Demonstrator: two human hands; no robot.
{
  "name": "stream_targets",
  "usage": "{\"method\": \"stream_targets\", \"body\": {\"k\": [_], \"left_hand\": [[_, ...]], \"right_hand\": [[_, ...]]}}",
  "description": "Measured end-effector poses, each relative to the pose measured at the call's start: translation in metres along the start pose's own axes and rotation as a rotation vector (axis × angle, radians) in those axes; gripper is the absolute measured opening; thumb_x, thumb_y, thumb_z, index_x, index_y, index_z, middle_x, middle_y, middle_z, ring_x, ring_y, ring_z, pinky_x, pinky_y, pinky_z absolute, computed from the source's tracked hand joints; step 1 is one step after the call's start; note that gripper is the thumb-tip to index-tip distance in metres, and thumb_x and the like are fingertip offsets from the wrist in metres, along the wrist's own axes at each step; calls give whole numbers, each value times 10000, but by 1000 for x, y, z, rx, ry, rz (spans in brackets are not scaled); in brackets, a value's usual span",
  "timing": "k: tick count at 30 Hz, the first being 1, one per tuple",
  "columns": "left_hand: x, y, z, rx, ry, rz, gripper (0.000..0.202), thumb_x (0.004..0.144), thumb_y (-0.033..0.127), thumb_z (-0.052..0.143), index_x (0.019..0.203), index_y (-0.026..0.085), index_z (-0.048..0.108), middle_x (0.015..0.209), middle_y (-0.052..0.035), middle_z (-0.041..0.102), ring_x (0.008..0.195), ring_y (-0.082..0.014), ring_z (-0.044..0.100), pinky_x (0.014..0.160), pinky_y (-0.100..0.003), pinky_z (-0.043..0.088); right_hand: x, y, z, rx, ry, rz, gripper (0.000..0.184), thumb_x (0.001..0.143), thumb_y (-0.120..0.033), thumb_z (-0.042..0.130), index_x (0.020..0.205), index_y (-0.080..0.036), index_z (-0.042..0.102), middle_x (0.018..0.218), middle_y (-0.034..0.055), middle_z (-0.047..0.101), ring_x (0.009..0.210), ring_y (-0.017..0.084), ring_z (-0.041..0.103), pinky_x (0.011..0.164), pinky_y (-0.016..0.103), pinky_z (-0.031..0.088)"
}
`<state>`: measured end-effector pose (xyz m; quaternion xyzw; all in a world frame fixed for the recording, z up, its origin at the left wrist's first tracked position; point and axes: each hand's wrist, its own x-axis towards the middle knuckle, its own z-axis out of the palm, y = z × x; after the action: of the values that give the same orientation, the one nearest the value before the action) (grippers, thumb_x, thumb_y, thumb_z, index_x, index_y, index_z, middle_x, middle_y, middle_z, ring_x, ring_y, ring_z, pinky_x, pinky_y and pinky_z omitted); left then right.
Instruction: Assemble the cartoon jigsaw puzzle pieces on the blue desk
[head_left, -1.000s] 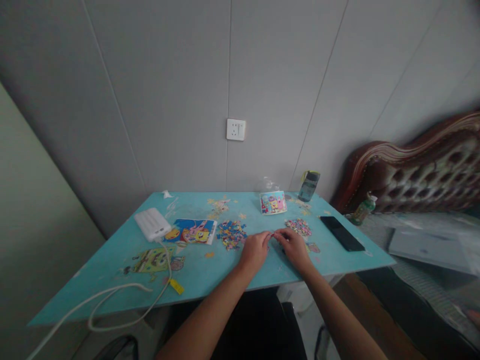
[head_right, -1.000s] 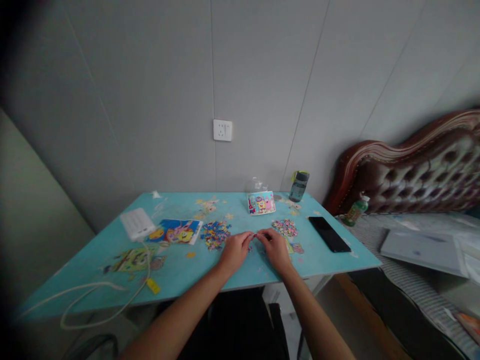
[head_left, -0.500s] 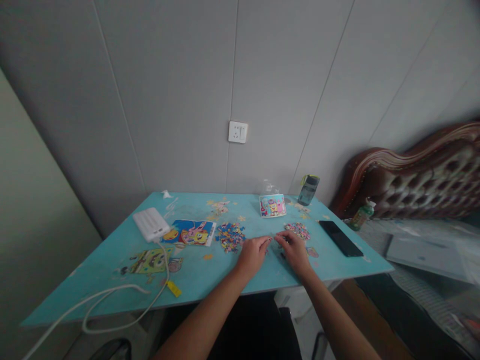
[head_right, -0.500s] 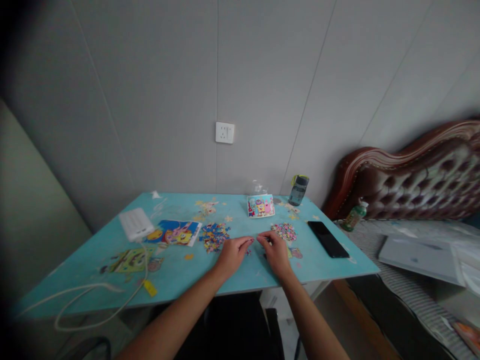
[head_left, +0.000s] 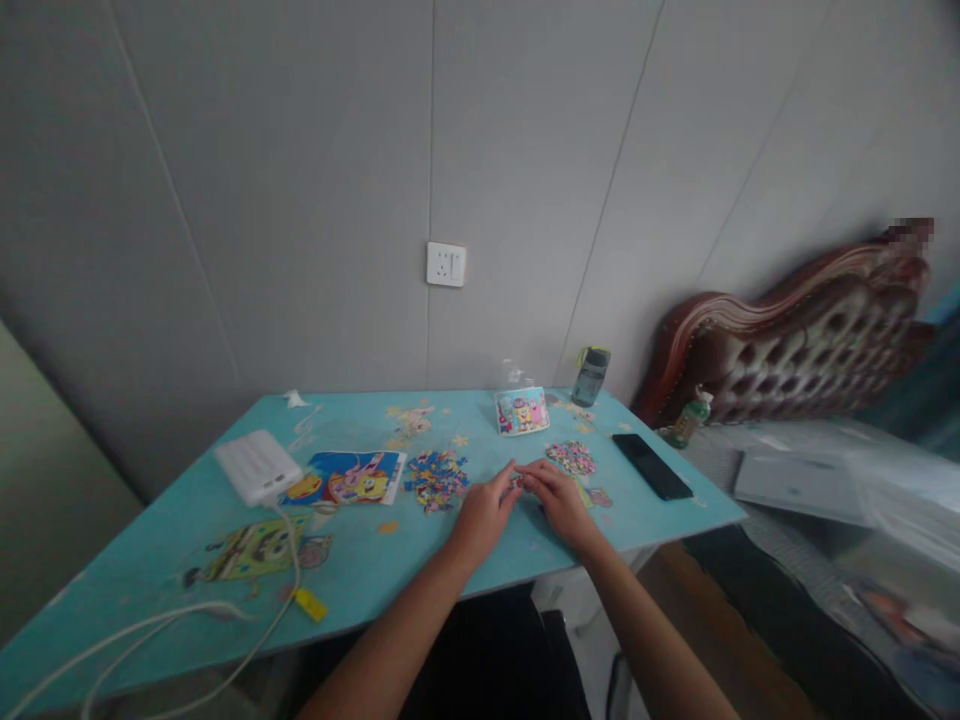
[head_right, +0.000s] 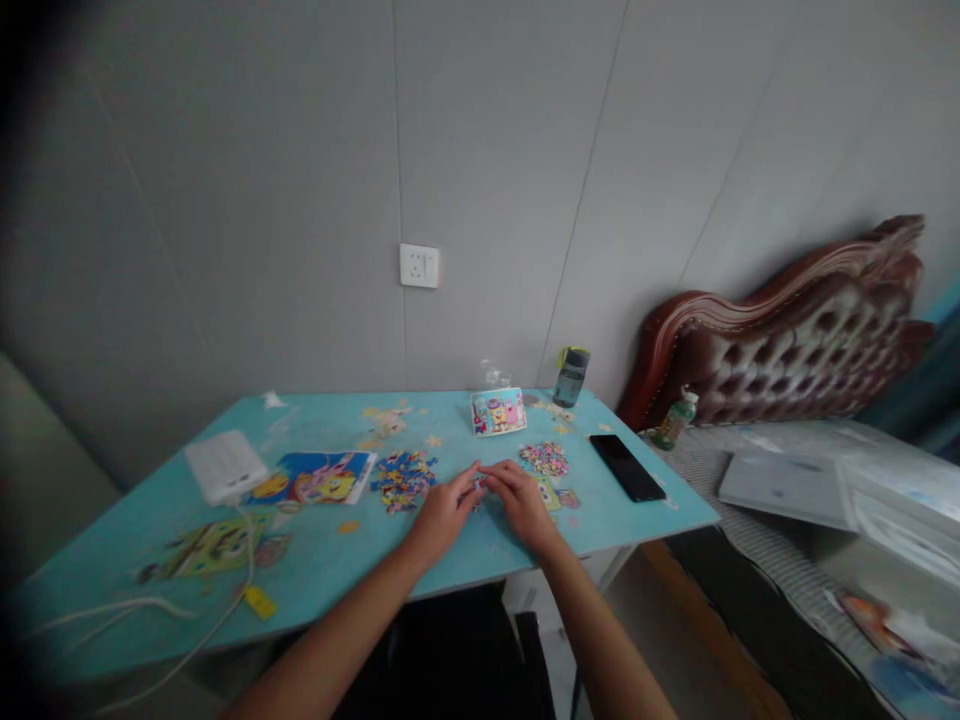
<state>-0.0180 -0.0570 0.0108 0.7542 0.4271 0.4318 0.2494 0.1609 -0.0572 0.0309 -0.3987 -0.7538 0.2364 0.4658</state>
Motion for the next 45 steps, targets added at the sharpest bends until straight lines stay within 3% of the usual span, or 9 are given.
{"method": "stream_targets", "body": {"k": [7, 11, 16, 25, 30, 34, 37, 41, 45], "left_hand": [[-3, 0, -4, -46, -26, -15, 650, 967, 283, 533, 1548, 253, 245, 1109, -75, 749, 1088, -233, 693, 969, -391, 513], [-4, 1, -4, -23, -53, -11, 583, 981, 300, 505, 1524, 257, 297, 1149, -83, 735, 1110, -233, 683, 966, -376, 512], [-6, 5, -6, 41, -80, 4, 536, 990, 323, 483, 1502, 246, 343, 1087, -81, 749, 1045, -234, 706, 909, -353, 526], [-5, 4, -5, 99, -17, 49, 539, 988, 320, 493, 1500, 244, 343, 1045, -73, 739, 965, -212, 709, 835, -321, 523], [-4, 6, -6, 218, 87, 84, 537, 955, 308, 560, 1455, 219, 384, 907, -33, 713, 871, -206, 683, 841, -342, 511], [-9, 19, -24, 511, 134, 235, 473, 966, 228, 525, 1427, 188, 426, 924, -60, 677, 896, -226, 628, 861, -382, 480], [-18, 29, -46, 788, 15, 430, 440, 951, 102, 469, 1379, 198, 501, 931, -69, 654, 908, -245, 591, 856, -413, 446], [-37, 28, -66, 898, -55, 387, 267, 916, 92, 528, 1134, 194, 646, 960, -69, 639, 958, -266, 567, 861, -427, 426], [-56, 17, -70, 881, -94, 317, 172, 904, 107, 569, 970, 220, 680, 949, -57, 641, 941, -254, 562, 841, -409, 413]], "right_hand": [[-1, -1, 4, 42, -35, 27, 336, 962, -352, 581, 1284, -287, 652, 1035, 44, 656, 922, 185, 622, 863, 341, 489], [-2, 4, 7, 62, 47, 97, 479, 913, -373, 646, 1373, -268, 565, 988, 29, 702, 856, 185, 643, 816, 338, 510], [-3, 0, 3, 6, 71, 83, 212, 887, -401, 676, 1004, -248, 765, 947, 46, 732, 889, 212, 653, 869, 361, 494], [-4, -17, 5, -86, -44, -5, 295, 1005, -368, 490, 1169, -271, 715, 1134, 52, 722, 1071, 203, 652, 963, 361, 496], [-3, -4, 6, -202, 41, 58, 274, 981, -383, 531, 1135, -264, 724, 1079, 46, 745, 981, 203, 682, 896, 342, 519], [9, 15, -10, -399, 236, 150, 335, 989, -352, 493, 1223, -205, 682, 1181, 131, 705, 1099, 263, 630, 1001, 437, 430], [22, 30, -33, -545, 270, 201, 311, 978, -320, 502, 1151, -179, 718, 1098, 166, 722, 1076, 293, 615, 992, 460, 394], [31, 46, -55, -680, 207, 222, 242, 951, -324, 548, 971, -216, 764, 1002, 130, 742, 1063, 283, 600, 969, 413, 381], [32, 52, -62, -742, 139, 234, 243, 947, -319, 552, 908, -215, 768, 996, 128, 733, 1048, 294, 598, 955, 419, 379]]}}
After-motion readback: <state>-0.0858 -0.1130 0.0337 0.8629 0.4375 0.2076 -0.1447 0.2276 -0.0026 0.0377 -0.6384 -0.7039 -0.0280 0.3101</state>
